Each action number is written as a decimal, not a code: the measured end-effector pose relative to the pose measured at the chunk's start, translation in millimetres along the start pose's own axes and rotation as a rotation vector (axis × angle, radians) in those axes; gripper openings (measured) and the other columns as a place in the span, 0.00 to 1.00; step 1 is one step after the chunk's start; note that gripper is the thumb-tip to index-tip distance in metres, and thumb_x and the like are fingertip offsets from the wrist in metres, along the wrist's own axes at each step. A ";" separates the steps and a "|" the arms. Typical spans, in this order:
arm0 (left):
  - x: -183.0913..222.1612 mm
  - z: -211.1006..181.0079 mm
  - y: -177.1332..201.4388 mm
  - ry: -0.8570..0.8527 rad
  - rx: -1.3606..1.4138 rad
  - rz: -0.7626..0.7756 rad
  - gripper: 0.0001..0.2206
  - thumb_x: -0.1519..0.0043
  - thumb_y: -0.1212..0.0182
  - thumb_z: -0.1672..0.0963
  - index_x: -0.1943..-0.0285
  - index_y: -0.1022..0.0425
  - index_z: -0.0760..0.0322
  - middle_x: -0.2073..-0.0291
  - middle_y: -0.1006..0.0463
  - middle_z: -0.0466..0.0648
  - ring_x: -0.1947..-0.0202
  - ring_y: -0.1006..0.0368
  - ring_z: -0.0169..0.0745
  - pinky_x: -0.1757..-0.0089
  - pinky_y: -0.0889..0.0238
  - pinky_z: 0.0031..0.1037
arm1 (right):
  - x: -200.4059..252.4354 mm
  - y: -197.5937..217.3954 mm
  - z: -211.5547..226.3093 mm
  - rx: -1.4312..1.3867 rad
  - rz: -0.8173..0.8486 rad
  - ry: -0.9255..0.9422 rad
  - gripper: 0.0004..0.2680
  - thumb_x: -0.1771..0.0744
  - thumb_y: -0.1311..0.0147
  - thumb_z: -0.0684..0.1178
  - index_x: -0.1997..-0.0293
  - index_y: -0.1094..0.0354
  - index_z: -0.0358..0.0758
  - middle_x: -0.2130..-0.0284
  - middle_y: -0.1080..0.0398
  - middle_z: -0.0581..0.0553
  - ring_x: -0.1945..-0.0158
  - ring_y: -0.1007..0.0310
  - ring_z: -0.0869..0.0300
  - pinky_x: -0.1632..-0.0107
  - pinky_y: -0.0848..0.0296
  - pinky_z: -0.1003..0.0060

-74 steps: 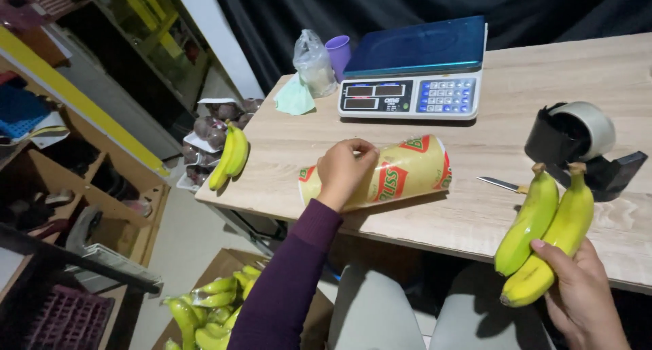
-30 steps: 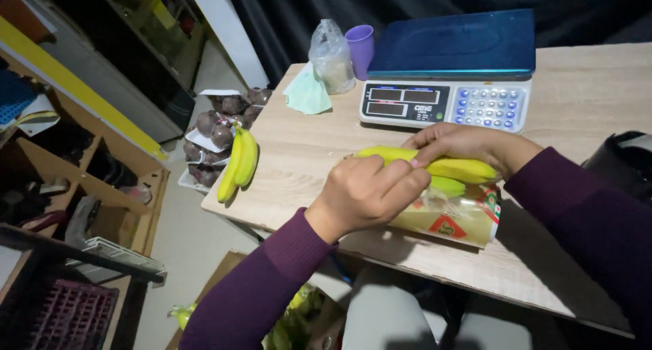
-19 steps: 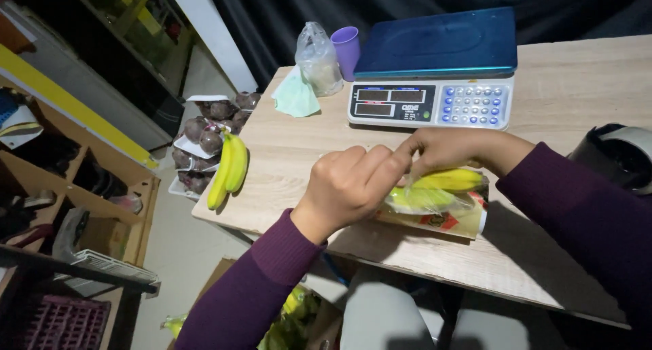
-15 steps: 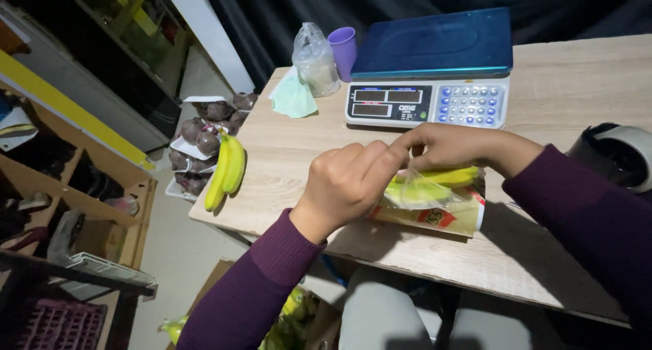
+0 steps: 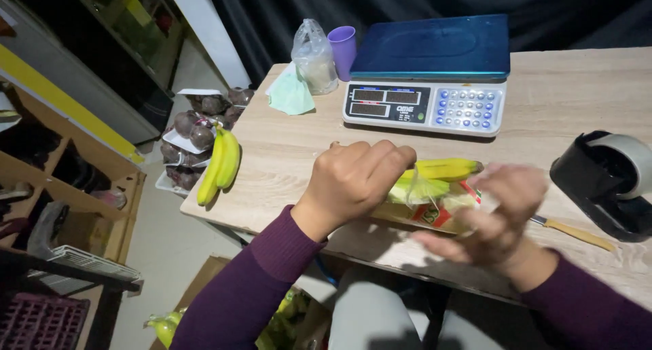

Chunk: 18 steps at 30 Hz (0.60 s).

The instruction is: Wrapping bunches of bananas in plastic film and securing them with tape.

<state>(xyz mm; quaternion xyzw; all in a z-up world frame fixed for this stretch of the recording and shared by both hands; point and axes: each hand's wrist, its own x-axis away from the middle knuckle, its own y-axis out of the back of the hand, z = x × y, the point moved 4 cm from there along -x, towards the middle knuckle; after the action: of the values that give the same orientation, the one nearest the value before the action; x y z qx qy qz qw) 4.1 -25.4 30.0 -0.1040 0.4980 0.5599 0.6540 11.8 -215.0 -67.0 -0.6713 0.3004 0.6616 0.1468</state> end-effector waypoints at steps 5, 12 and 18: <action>-1.5 -2.2 2.7 0.004 -0.016 -0.003 0.03 0.31 0.43 0.58 0.56 0.25 0.53 0.76 0.32 0.37 0.82 0.42 0.34 0.80 0.52 0.27 | 14.2 -20.0 32.6 0.245 -0.047 0.016 0.19 0.34 0.44 0.72 0.60 0.42 0.48 0.51 0.40 0.40 0.47 0.40 0.43 0.46 0.38 0.45; 5.3 -1.5 6.2 0.006 0.005 0.018 0.03 0.30 0.43 0.58 0.56 0.26 0.55 0.76 0.32 0.38 0.82 0.43 0.34 0.80 0.55 0.27 | 20.0 -14.4 28.6 0.083 0.008 -0.163 0.05 0.35 0.39 0.49 0.65 0.31 0.46 0.56 0.35 0.38 0.49 0.40 0.42 0.46 0.42 0.45; 5.9 -4.5 8.5 -0.005 0.067 0.002 0.05 0.31 0.43 0.61 0.58 0.26 0.57 0.77 0.34 0.39 0.82 0.45 0.33 0.80 0.55 0.26 | 15.0 25.3 13.4 -0.704 -0.171 -0.688 0.05 0.28 0.56 0.37 0.54 0.49 0.39 0.68 0.32 0.38 0.63 0.28 0.52 0.52 0.23 0.58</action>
<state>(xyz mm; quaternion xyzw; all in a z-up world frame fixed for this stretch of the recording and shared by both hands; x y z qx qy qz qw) -6.1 -21.9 26.9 -0.0801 0.5151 0.5436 0.6579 -14.9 -229.8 -77.7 -0.4452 -0.0633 0.8915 0.0557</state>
